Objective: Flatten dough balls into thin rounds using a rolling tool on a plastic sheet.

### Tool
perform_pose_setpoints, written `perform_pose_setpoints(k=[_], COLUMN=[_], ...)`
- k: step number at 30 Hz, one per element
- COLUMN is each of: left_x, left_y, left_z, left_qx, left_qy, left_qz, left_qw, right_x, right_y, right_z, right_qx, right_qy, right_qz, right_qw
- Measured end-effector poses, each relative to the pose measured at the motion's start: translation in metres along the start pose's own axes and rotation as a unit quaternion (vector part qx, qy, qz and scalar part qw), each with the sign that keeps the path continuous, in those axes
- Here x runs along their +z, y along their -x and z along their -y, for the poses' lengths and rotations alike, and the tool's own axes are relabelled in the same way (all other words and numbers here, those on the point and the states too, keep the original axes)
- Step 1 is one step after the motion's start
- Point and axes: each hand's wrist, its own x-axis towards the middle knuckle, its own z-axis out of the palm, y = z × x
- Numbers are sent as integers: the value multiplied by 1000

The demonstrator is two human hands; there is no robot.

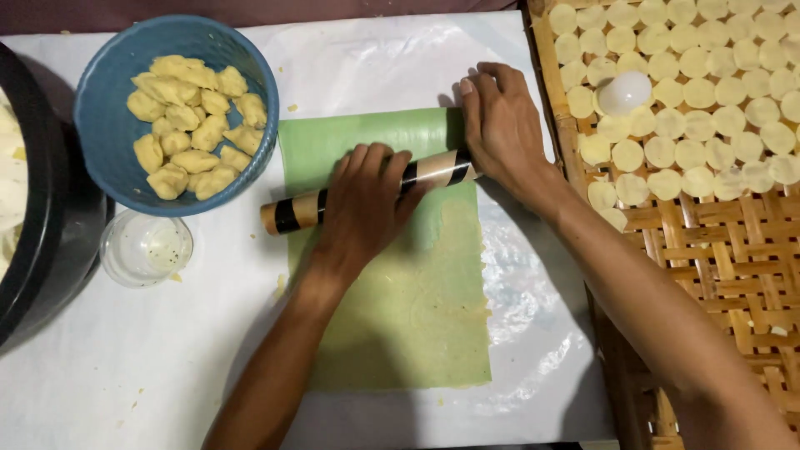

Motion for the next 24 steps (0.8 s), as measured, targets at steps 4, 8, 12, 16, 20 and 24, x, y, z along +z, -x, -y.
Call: perform_pose_setpoints(k=[4,8,12,16,20,24], left_x=[-8,-25,-50,-28,-24,-13], left_y=[31,42,76,107,99,72], left_z=[0,-14,-43,-58,-71,-65], left_qx=[-1,60,63,55,43,-19], left_qy=[-69,-96,-13,32,-74,-76], left_qz=[65,34,68,47,-23,-57], left_qw=[996,993,996,997,996,995], right_x=[-4,-27,-73,-55,-49,-36], right_y=[30,69,136,194,193,169], right_z=[-1,10,65,74,78,62], right_qx=[-17,-72,-117,-64,-57,-41], right_qy=[-52,27,78,83,137,147], right_qz=[-8,-9,-29,9,27,85], right_qw=[998,997,990,994,989,985])
